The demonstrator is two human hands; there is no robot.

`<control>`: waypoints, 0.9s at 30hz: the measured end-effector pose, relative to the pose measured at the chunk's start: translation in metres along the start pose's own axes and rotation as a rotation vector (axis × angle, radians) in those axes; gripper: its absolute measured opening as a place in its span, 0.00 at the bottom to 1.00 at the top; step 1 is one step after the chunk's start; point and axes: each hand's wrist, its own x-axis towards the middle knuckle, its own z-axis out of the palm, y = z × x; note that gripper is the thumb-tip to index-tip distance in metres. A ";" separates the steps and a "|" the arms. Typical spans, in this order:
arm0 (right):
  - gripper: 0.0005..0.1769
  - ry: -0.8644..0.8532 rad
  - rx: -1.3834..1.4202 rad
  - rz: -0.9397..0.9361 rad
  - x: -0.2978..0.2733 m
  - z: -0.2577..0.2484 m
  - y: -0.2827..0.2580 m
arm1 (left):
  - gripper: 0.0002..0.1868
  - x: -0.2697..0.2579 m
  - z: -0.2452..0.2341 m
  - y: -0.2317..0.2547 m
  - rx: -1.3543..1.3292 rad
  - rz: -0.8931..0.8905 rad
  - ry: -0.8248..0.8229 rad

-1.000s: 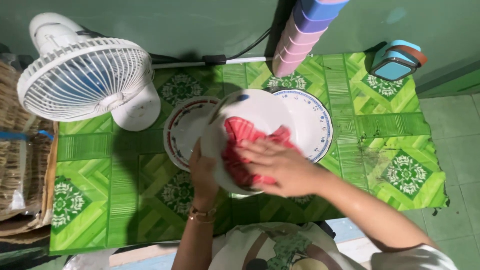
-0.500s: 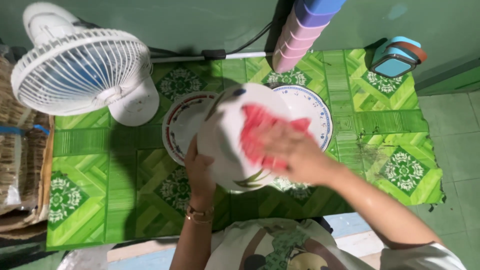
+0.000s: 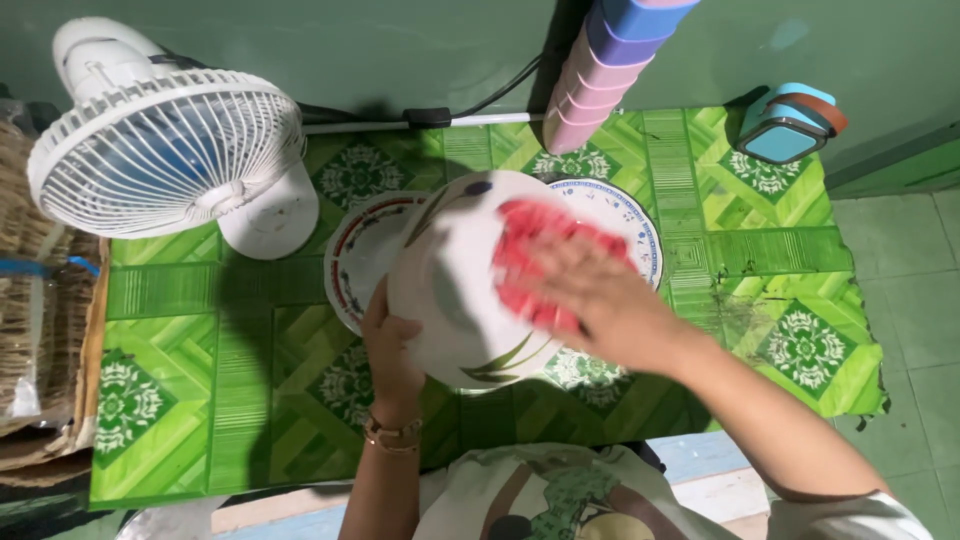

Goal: The person wipes a purple plastic cup and several ceramic plates with a red cloth on a green patterned table. The person wipes each item on both sides and sets them aside after cleaning.

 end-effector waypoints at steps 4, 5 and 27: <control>0.39 0.233 -0.173 0.152 0.019 0.022 0.009 | 0.46 -0.016 0.037 0.009 -0.069 -0.061 0.026; 0.46 0.291 -0.161 0.089 0.028 0.032 0.007 | 0.46 -0.020 0.048 0.016 -0.064 -0.101 0.009; 0.24 0.193 0.159 -0.176 -0.003 0.025 0.001 | 0.43 0.007 -0.004 -0.013 -0.076 0.088 -0.044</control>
